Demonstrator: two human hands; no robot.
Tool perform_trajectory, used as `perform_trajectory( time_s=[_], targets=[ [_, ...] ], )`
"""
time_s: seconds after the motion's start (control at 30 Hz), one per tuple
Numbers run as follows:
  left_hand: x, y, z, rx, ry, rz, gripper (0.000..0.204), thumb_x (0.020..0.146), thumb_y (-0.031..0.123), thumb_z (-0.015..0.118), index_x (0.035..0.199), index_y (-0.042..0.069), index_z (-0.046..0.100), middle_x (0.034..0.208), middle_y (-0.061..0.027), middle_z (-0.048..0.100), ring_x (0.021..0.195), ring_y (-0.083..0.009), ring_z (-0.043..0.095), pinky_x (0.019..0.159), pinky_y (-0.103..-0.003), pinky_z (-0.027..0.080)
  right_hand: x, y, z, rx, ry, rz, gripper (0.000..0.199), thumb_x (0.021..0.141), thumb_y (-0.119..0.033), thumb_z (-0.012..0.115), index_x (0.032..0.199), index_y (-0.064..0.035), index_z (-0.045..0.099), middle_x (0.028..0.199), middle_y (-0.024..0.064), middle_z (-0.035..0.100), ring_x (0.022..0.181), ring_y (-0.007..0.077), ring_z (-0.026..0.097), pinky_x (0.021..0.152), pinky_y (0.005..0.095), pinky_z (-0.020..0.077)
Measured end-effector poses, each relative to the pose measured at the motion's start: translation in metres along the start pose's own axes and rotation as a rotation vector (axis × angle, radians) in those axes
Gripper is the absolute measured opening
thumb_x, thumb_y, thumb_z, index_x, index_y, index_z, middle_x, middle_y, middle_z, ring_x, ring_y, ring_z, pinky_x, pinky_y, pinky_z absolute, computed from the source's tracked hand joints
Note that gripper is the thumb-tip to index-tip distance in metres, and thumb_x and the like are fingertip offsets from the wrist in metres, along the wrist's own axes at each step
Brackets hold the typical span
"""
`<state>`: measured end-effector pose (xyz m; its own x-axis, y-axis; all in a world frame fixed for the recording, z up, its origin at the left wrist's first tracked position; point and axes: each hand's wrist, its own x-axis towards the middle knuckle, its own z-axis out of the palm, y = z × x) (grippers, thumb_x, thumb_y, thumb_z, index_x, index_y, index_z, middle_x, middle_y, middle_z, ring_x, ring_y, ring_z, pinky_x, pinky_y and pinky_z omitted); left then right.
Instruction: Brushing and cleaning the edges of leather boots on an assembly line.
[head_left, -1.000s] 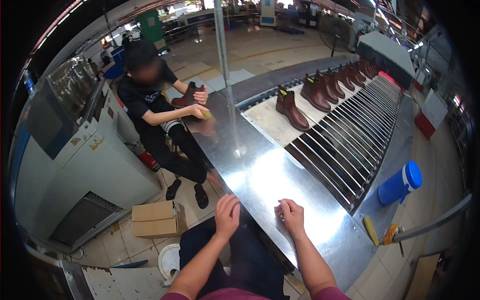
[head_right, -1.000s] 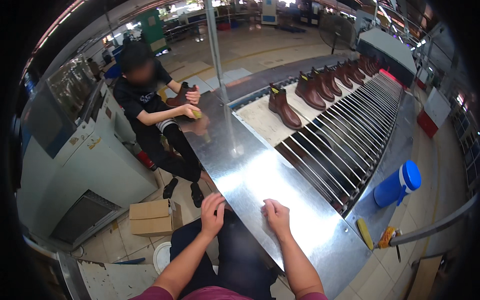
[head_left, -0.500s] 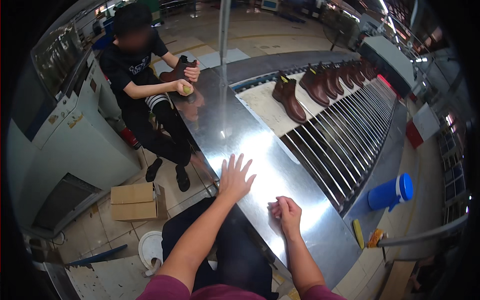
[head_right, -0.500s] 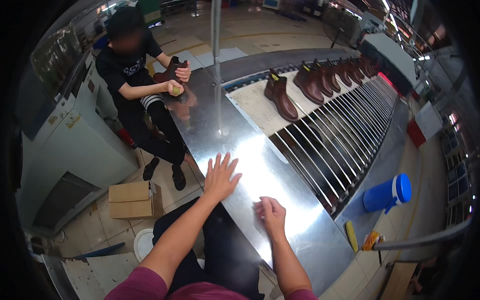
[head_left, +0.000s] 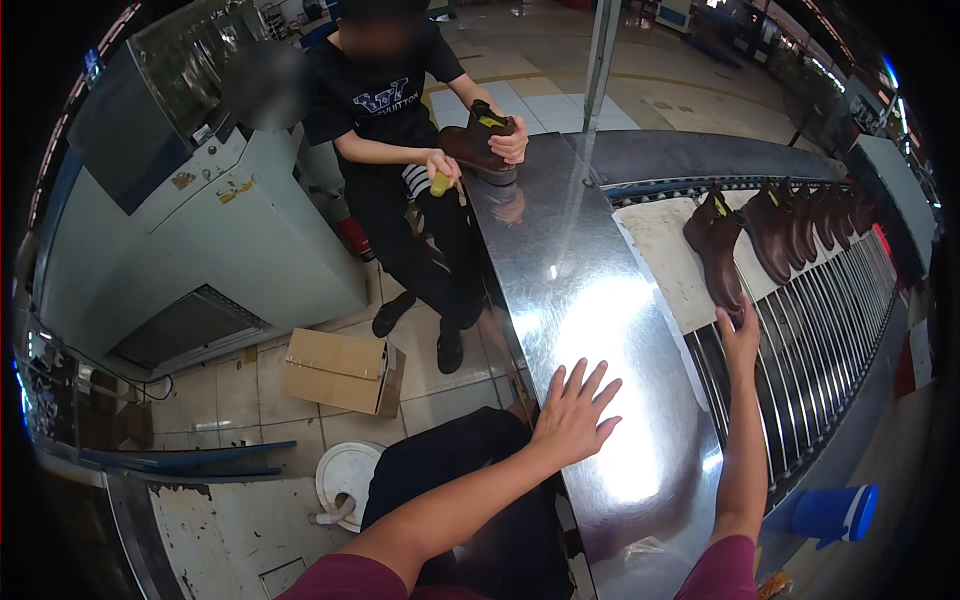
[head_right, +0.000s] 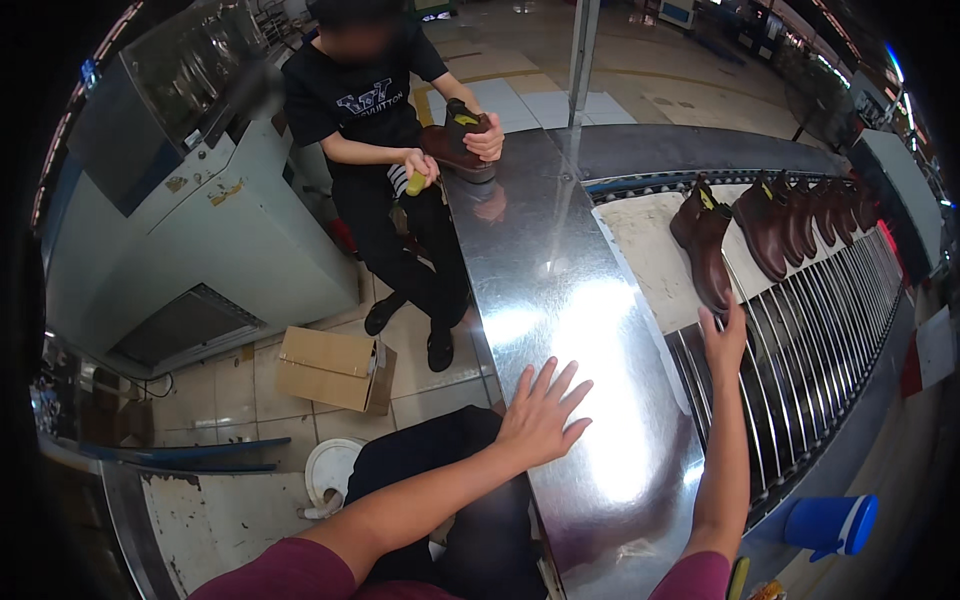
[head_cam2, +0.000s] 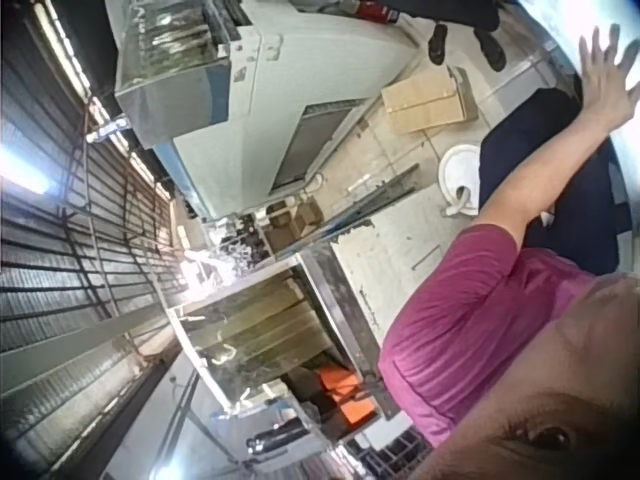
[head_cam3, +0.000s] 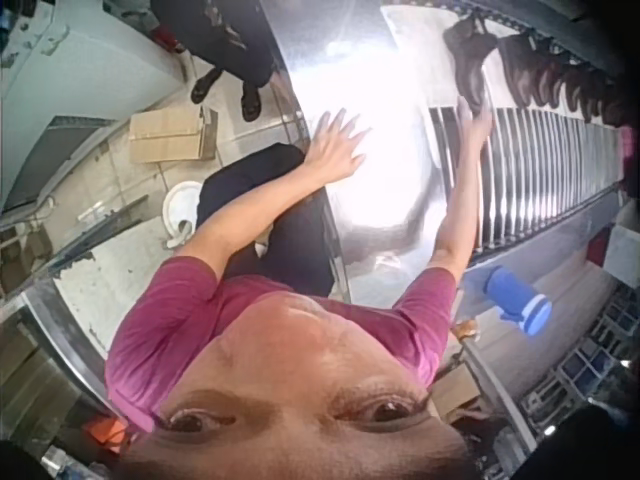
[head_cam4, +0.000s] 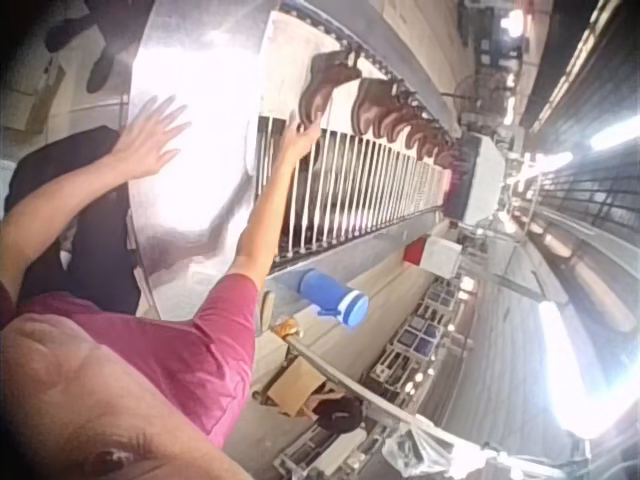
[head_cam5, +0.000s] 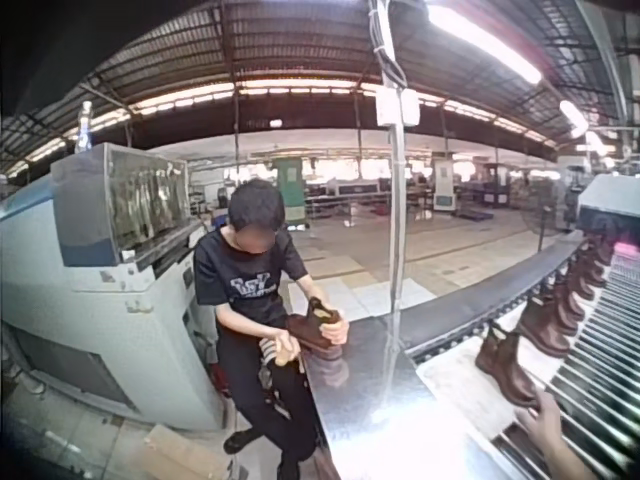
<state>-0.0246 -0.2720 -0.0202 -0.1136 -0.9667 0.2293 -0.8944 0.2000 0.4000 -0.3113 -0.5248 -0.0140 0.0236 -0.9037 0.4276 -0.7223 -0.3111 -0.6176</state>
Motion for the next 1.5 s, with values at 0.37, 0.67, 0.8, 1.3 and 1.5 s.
perform_trajectory(
  time_s=[0.37,0.67,0.8,1.3,1.5],
  targets=[
    [0.005,-0.002,-0.003,-0.021,-0.066,-0.024,0.059,0.102,0.047,0.055,0.152,0.018,0.05,0.161,-0.0166,0.039,0.15,-0.0408,0.031,0.122,-0.061,0.022,0.103,0.061,0.061,-0.334,-0.145,0.014,0.102,0.074,-0.042,0.087,0.154,-0.0066,0.035,0.138,0.026,0.059,0.127,0.0425,0.058,0.105,0.0475,0.0485],
    [0.006,0.001,-0.002,-0.017,-0.076,-0.02,0.059,0.102,0.048,0.053,0.154,0.019,0.049,0.162,-0.016,0.037,0.152,-0.04,0.029,0.123,-0.06,0.019,0.084,0.033,0.058,-0.53,-0.093,0.189,0.101,0.07,-0.049,0.087,0.152,-0.0136,0.039,0.127,0.0242,0.066,0.117,0.0414,0.065,0.098,0.051,0.0524],
    [0.002,-0.003,-0.006,-0.011,-0.078,-0.033,0.059,0.103,0.048,0.052,0.154,0.019,0.049,0.163,-0.0155,0.036,0.152,-0.0392,0.028,0.124,-0.059,0.018,0.078,0.001,0.07,-0.578,-0.169,0.322,0.098,0.071,-0.056,0.084,0.149,-0.0119,0.044,0.13,0.0251,0.062,0.121,0.0402,0.061,0.099,0.0527,0.0509],
    [0.004,-0.002,-0.006,-0.013,-0.054,-0.043,0.058,0.102,0.048,0.053,0.152,0.017,0.051,0.161,-0.0172,0.039,0.151,-0.0403,0.031,0.122,-0.06,0.021,0.121,0.025,0.092,-0.056,-0.105,0.108,0.091,0.069,-0.04,0.087,0.141,-0.0019,0.048,0.128,0.0236,0.068,0.12,0.0404,0.065,0.103,0.045,0.0504],
    [0.014,0.003,-0.011,-0.094,-0.124,-0.038,0.062,0.102,0.05,0.052,0.153,0.015,0.048,0.163,-0.0157,0.036,0.154,-0.0373,0.026,0.124,-0.057,0.016,0.144,0.054,0.067,-0.272,-0.285,0.16,0.086,0.072,-0.044,0.077,0.139,0.0034,0.053,0.131,0.0277,0.064,0.123,0.0403,0.063,0.103,0.0447,0.0497]
  ],
)
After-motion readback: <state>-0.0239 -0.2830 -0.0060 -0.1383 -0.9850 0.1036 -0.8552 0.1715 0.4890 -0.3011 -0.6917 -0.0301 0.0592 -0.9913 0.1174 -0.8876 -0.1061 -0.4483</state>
